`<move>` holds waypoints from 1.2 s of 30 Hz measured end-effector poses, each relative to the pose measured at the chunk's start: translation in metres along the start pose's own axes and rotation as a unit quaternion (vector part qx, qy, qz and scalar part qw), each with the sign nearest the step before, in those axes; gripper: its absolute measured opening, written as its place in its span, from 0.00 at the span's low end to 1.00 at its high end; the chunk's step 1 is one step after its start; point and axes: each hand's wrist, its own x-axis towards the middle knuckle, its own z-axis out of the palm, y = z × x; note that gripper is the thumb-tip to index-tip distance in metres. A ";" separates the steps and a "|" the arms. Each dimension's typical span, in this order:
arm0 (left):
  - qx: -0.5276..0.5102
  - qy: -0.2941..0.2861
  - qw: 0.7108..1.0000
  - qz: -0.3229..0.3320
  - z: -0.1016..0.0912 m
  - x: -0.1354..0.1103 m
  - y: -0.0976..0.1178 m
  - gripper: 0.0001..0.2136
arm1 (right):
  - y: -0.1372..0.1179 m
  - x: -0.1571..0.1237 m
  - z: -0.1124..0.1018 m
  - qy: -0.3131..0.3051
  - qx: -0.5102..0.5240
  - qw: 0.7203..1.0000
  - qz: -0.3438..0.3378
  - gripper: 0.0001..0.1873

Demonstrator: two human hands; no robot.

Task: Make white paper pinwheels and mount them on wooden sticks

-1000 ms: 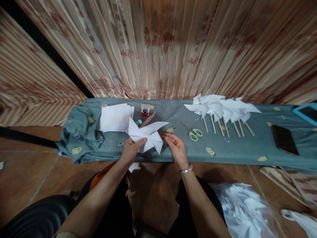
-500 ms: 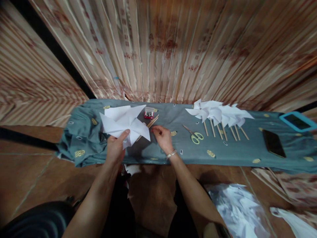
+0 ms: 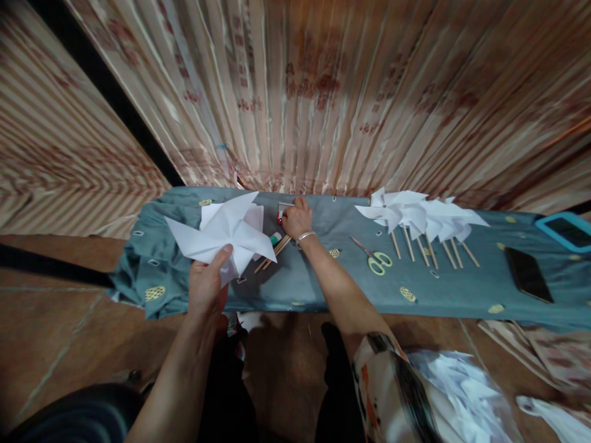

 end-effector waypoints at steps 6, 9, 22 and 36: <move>0.002 -0.002 1.000 -0.009 0.001 -0.002 -0.001 0.21 | 0.000 0.014 0.003 -0.026 -0.021 0.999 0.010 0.12; 0.001 -0.003 1.000 -0.013 0.002 -0.003 -0.002 0.21 | 0.000 0.019 0.003 -0.031 -0.031 0.999 0.013 0.12; 0.010 -0.005 1.000 -0.019 0.005 -0.005 -0.005 0.21 | -0.004 0.021 -0.002 -0.055 -0.060 0.997 0.008 0.15; 0.013 -0.006 1.000 -0.020 0.005 -0.007 -0.005 0.20 | -0.006 0.019 -0.002 -0.049 -0.094 0.994 -0.020 0.16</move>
